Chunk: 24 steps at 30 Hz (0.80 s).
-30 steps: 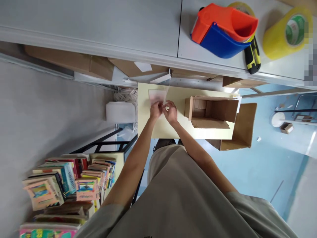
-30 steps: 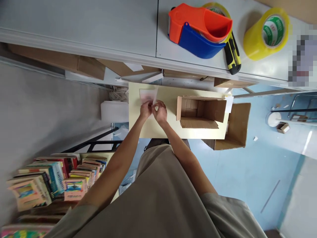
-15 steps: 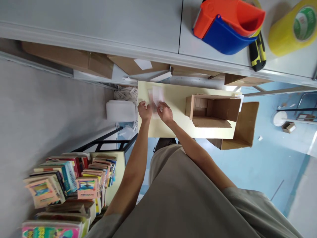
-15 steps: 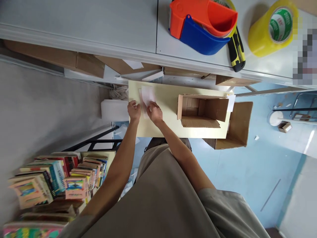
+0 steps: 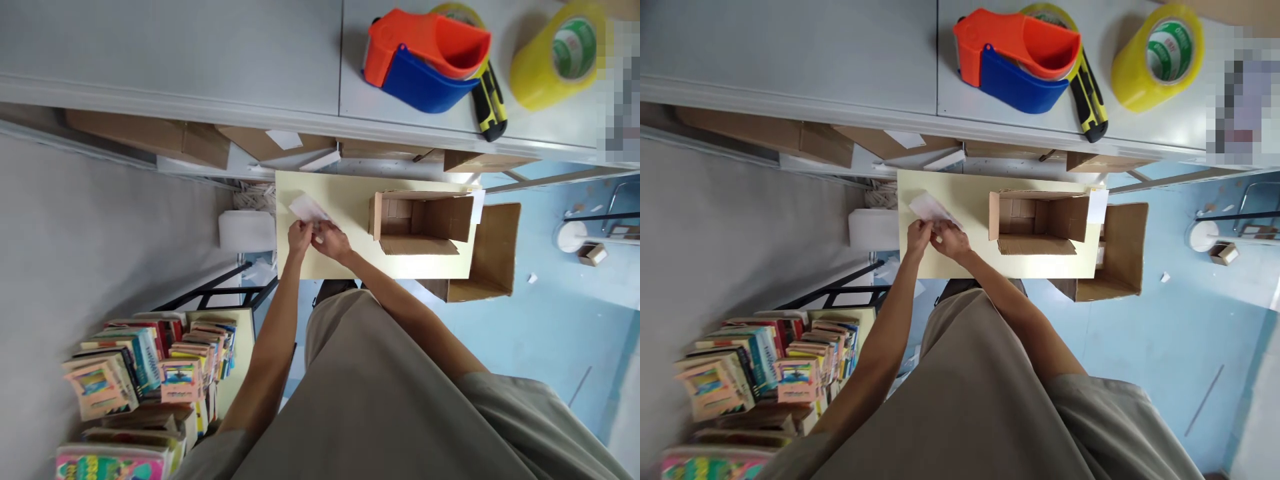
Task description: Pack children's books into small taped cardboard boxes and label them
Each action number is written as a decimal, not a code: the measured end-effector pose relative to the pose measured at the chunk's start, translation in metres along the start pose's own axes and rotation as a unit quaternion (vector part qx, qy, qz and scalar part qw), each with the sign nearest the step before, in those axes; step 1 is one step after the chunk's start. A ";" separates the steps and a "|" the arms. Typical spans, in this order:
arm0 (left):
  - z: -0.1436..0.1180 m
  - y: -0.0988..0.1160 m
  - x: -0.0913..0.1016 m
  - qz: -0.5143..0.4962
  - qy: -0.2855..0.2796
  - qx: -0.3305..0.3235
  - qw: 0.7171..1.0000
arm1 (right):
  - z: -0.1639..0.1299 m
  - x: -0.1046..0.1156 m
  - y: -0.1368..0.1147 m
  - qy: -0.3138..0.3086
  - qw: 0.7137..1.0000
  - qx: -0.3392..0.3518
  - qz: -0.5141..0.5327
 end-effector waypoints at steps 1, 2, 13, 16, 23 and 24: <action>-0.009 0.006 0.002 0.004 0.000 -0.011 1.000 | -0.011 0.005 -0.003 -0.001 1.000 0.007 -0.011; -0.021 0.014 0.005 0.002 -0.004 -0.028 1.000 | -0.024 0.011 -0.006 0.002 1.000 0.018 -0.019; -0.235 0.214 0.042 0.137 0.034 -0.461 0.876 | -0.210 0.209 0.059 0.156 0.973 0.170 0.009; -0.248 0.245 -0.021 0.152 -0.104 -0.489 0.852 | -0.226 0.253 0.100 0.171 0.970 0.166 -0.040; -0.212 0.251 -0.143 0.254 -0.184 -0.486 0.815 | -0.180 0.265 0.178 0.137 0.979 0.109 -0.103; -0.203 0.245 -0.153 0.268 -0.186 -0.479 0.815 | -0.168 0.259 0.186 0.126 0.981 0.090 -0.117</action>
Point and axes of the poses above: each hand's wrist, its own z-axis towards the middle knuckle, its own x-axis out of the back of the hand, y = z × x, the point moved 8 cm from there along z, towards the middle knuckle
